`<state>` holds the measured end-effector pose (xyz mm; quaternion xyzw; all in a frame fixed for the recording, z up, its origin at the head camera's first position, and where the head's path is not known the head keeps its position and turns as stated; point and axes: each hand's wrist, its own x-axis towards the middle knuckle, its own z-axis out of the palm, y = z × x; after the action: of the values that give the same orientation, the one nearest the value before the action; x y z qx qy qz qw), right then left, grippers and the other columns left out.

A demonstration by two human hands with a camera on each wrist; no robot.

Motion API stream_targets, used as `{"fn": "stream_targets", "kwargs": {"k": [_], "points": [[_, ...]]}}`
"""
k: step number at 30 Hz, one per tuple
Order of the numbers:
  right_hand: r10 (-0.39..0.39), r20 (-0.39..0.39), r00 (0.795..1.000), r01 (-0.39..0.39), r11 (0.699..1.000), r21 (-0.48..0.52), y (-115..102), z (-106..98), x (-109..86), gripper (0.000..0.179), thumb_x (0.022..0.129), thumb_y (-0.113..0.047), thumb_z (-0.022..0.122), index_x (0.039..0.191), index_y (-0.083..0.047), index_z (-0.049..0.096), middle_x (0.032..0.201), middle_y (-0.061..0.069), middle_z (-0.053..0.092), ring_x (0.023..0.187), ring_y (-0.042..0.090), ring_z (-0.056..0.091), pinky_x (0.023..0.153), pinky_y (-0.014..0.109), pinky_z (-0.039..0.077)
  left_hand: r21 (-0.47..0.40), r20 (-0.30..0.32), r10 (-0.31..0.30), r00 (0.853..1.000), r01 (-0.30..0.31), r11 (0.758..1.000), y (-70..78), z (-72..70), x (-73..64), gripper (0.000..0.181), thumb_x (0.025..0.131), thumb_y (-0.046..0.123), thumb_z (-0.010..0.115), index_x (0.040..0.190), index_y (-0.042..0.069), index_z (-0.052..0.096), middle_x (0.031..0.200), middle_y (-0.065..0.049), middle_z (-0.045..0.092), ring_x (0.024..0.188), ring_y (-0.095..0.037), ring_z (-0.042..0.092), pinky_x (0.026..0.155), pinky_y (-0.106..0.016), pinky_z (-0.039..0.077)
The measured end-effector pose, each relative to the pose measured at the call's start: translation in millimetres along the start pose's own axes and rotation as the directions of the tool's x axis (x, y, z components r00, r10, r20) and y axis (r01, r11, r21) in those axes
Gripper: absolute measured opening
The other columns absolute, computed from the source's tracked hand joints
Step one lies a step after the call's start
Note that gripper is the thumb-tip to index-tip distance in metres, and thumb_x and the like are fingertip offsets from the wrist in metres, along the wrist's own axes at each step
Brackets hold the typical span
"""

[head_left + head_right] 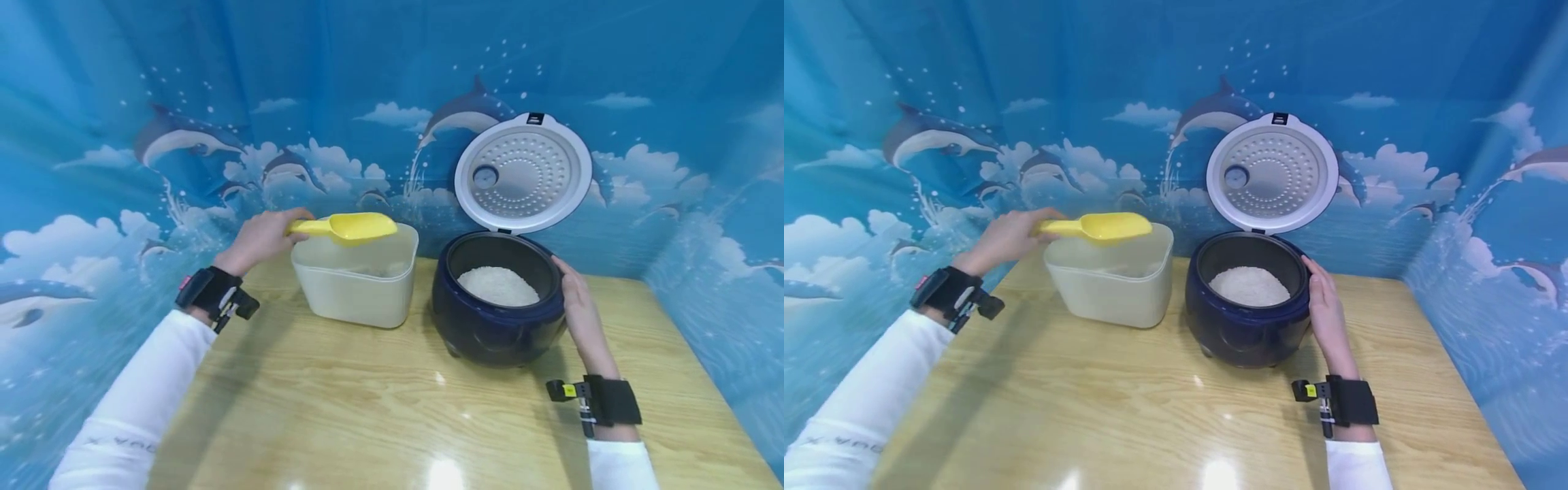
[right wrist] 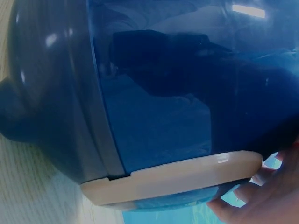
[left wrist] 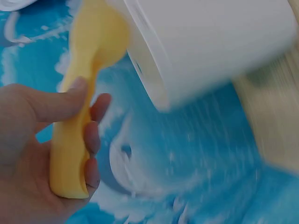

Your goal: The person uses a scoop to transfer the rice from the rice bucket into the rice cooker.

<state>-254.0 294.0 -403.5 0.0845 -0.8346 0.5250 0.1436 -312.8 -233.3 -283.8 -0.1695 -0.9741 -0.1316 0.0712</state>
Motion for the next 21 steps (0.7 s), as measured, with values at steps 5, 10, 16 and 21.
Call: {"fn": "stream_targets", "kwargs": {"k": [5, 10, 16, 21], "points": [[-0.015, -0.012, 1.000, 0.016, 1.000, 0.006, -1, -1, 0.1, 0.055, 0.113, -0.034, 0.021, 0.159, -0.005, 0.029, 0.164, 0.025, 0.022, 0.151, 0.046, 0.013, 0.118, 0.065, 0.007, 0.248, 0.014, 0.070, 0.997, -0.072, 0.966, -7.6, -6.4, 5.3, 0.028, 0.092, 0.007, 0.074, 0.119, 0.007, 0.073, 0.108, -0.017, 0.073, 0.083, -0.030, 0.064, 0.075, -0.045, 0.049], [-0.013, -0.009, 1.000, 0.014, 1.000, 0.014, 0, 1, 1.5, 0.055, 0.113, -0.033, 0.021, 0.159, -0.005, 0.029, 0.164, 0.025, 0.022, 0.150, 0.047, 0.013, 0.118, 0.065, 0.007, 0.364, 0.096, 0.062, 0.993, -0.093, 0.927, 1.2, 0.9, 15.5, 0.027, 0.089, -0.008, 0.067, 0.110, 0.006, 0.077, 0.107, -0.019, 0.074, 0.094, -0.037, 0.065, 0.089, -0.054, 0.045], [0.010, -0.006, 1.000, -0.010, 1.000, 0.003, 2, 2, 2.7, 0.054, 0.113, -0.030, 0.019, 0.159, -0.003, 0.028, 0.164, 0.026, 0.021, 0.150, 0.048, 0.013, 0.118, 0.066, 0.007, 0.209, 0.235, 0.058, 0.970, -0.109, 0.972, 2.3, 26.7, 26.8, 0.025, 0.090, -0.002, 0.070, 0.113, 0.005, 0.077, 0.109, -0.017, 0.073, 0.100, -0.035, 0.063, 0.096, -0.053, 0.045], [0.011, -0.014, 1.000, -0.011, 1.000, -0.006, 1, 0, 1.4, 0.054, 0.113, -0.032, 0.019, 0.159, -0.005, 0.028, 0.164, 0.025, 0.021, 0.150, 0.047, 0.013, 0.118, 0.066, 0.007, 0.079, 0.304, 0.068, 0.950, -0.097, 0.992, 3.1, 44.1, 35.4, 0.033, 0.091, 0.007, 0.074, 0.124, 0.007, 0.072, 0.121, -0.017, 0.070, 0.107, -0.034, 0.062, 0.095, -0.051, 0.047]]}}
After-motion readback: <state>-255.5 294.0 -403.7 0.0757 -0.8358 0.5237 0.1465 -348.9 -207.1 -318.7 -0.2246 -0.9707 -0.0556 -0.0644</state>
